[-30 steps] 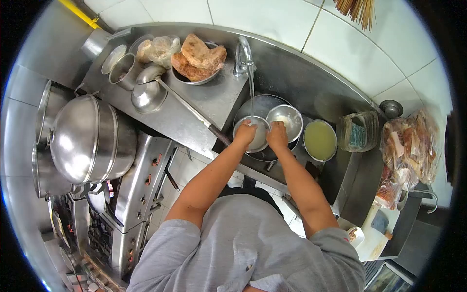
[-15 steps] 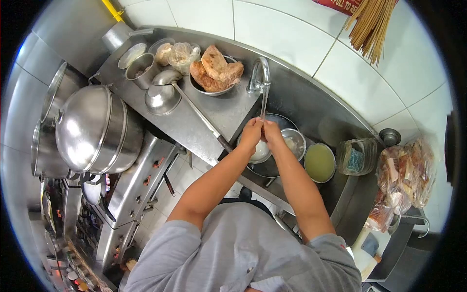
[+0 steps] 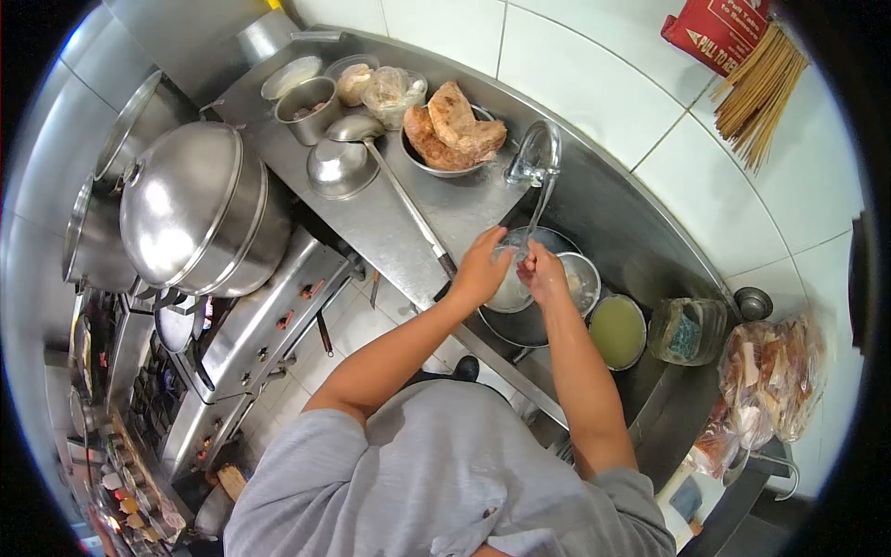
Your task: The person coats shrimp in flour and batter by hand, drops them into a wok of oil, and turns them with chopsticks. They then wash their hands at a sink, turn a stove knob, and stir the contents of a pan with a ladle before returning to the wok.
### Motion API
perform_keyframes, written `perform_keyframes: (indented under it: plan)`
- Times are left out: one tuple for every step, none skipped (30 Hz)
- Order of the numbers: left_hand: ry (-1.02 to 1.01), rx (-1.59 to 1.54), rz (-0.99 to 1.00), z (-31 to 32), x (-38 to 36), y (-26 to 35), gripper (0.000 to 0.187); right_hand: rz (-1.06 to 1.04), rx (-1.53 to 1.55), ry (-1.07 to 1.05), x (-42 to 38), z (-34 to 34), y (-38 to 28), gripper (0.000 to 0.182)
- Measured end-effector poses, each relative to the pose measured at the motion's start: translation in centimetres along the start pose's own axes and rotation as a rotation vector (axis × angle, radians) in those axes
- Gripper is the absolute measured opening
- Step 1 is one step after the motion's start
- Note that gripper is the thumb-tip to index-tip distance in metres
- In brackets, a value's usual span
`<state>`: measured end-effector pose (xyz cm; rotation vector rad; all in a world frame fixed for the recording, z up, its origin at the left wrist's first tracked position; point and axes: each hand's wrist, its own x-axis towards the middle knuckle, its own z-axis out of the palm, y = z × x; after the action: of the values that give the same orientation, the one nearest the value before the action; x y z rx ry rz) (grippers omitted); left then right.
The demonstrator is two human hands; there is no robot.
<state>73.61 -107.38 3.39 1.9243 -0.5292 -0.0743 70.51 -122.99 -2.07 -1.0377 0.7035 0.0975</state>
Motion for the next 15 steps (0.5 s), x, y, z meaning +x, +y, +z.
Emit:
perform_keyframes:
  plan:
    - [0.009, 0.028, 0.060, -1.3, -0.5, -0.2, 0.037, 0.014, -0.039, 0.060, 0.0, 0.0, 0.3, 0.018]
    - [0.037, 0.101, 0.093, -2.5, -1.1, -0.7, 0.034, -0.103, -0.176, 0.043, -0.4, 0.5, 0.8, 0.018]
    - [0.031, 0.062, 0.015, -3.9, -1.7, -0.8, 0.033, -0.220, -0.313, 0.026, -1.2, 1.4, 1.5, 0.019]
    - [0.025, 0.020, -0.064, -5.2, -2.4, -0.7, 0.033, -0.337, -0.450, 0.009, -1.7, 2.5, 2.0, 0.020]
    - [0.020, -0.022, -0.144, -6.6, -3.2, -0.7, 0.033, -0.497, -0.624, 0.031, -1.7, 3.7, 2.1, 0.023]
    - [0.061, -0.030, -0.151, -7.8, -4.2, -0.8, 0.032, -0.658, -0.797, 0.053, -1.5, 4.9, 2.1, 0.026]
    - [0.103, -0.038, -0.159, -9.0, -5.4, -1.1, 0.031, -0.820, -0.967, 0.074, -1.4, 6.2, 2.1, 0.029]
    - [0.100, -0.002, -0.212, -10.3, -6.6, -2.0, 0.030, -0.853, -1.021, 0.065, -1.8, 7.9, 1.7, 0.031]
    - [0.098, 0.033, -0.265, -11.4, -7.8, -3.4, 0.029, -0.887, -1.075, 0.056, -2.5, 9.7, 1.0, 0.033]
    - [0.090, 0.050, -0.319, -12.6, -9.3, -5.0, 0.029, -0.923, -1.130, 0.047, -2.8, 11.3, 0.6, 0.035]
    - [0.082, 0.066, -0.374, -13.7, -11.0, -6.4, 0.029, -0.897, -1.214, 0.010, -2.6, 12.4, 0.7, 0.036]
    - [0.096, 0.051, -0.449, -14.8, -12.7, -7.4, 0.028, -0.872, -1.298, -0.026, -2.4, 13.5, 0.6, 0.036]
    - [0.111, 0.036, -0.525, -15.8, -14.5, -8.3, 0.027, -0.847, -1.382, -0.063, -2.2, 14.2, 0.5, 0.037]
    - [0.103, 0.069, -0.586, -16.8, -16.6, -9.6, 0.027, -0.961, -1.333, -0.054, -1.3, 14.3, 1.3, 0.033]
    - [0.096, 0.103, -0.645, -17.7, -18.7, -10.9, 0.027, -0.913, -1.285, -0.062, -0.3, 14.4, 1.7, 0.032]
